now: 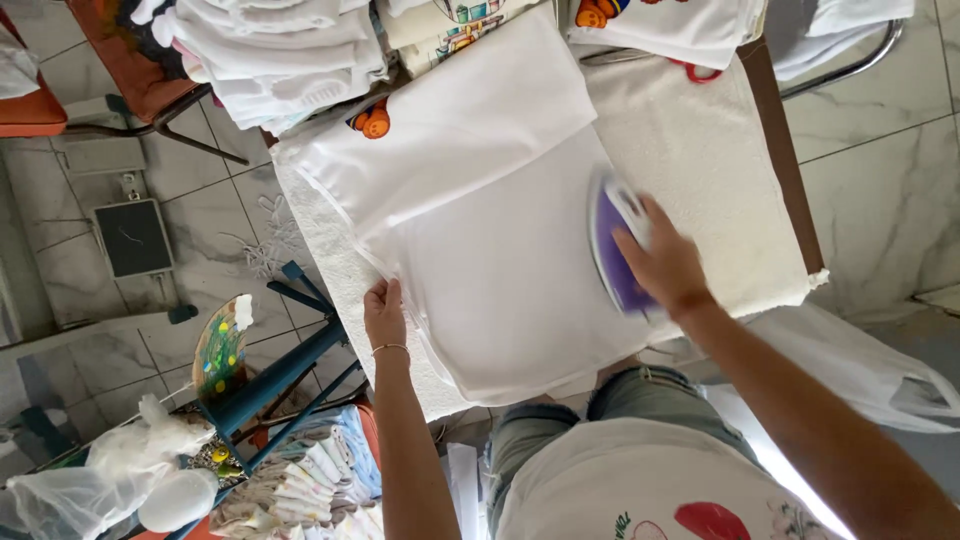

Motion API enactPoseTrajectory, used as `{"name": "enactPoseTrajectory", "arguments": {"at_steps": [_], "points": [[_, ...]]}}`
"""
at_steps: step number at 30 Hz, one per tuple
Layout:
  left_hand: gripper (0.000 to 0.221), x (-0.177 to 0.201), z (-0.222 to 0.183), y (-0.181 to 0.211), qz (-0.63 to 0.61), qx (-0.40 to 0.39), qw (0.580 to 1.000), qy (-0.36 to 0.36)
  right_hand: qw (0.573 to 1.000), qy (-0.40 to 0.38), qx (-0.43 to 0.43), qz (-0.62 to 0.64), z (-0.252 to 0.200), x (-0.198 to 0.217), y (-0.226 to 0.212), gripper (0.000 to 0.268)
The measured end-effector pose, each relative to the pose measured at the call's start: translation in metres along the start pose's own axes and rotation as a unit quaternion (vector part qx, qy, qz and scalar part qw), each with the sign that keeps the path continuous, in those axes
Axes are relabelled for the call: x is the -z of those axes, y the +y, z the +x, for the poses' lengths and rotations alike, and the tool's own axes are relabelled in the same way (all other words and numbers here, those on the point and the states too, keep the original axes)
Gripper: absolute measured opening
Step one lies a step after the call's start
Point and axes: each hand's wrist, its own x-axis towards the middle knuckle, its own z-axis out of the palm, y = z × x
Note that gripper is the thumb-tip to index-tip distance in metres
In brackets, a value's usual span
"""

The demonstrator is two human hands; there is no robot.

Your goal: Ironing and folding baby clothes on a pressing table

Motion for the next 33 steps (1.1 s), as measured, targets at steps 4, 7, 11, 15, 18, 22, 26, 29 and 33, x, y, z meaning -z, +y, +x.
{"name": "enactPoseTrajectory", "arguments": {"at_steps": [4,7,11,15,18,22,26,29,33], "points": [[0.035,0.001,0.015,-0.014,0.048,0.037,0.998,0.006,0.996,0.017,-0.026,-0.082,0.009,0.001,0.099,0.058],[0.042,0.001,0.03,0.002,0.146,0.088,0.985,-0.01,0.996,0.055,-0.024,-0.067,0.026,0.024,0.105,0.056],[0.042,-0.011,0.04,0.039,0.167,0.081,0.983,0.005,0.986,0.125,0.046,-0.104,0.06,0.058,0.086,0.056],[0.059,-0.018,0.092,-0.019,0.231,0.012,0.971,0.068,0.843,0.356,0.249,-0.316,0.075,0.051,0.049,0.075],[0.043,-0.028,0.058,0.028,0.119,0.086,0.987,0.062,0.823,0.305,0.464,-0.116,0.101,0.023,0.01,0.042],[0.04,-0.017,0.016,0.059,0.056,0.06,0.996,0.039,0.956,0.04,0.29,-0.005,0.157,-0.025,-0.017,0.055],[0.031,0.003,-0.05,0.097,0.003,0.043,0.999,-0.031,0.968,-0.018,0.251,0.013,0.125,0.005,-0.035,0.035],[0.03,0.024,-0.101,0.113,0.032,0.137,0.989,-0.046,0.984,-0.068,0.162,0.018,0.053,0.05,-0.035,0.047],[0.027,0.068,-0.145,0.032,0.124,0.178,0.97,-0.106,0.996,-0.058,0.064,0.016,0.029,0.066,0.069,0.04]]}}
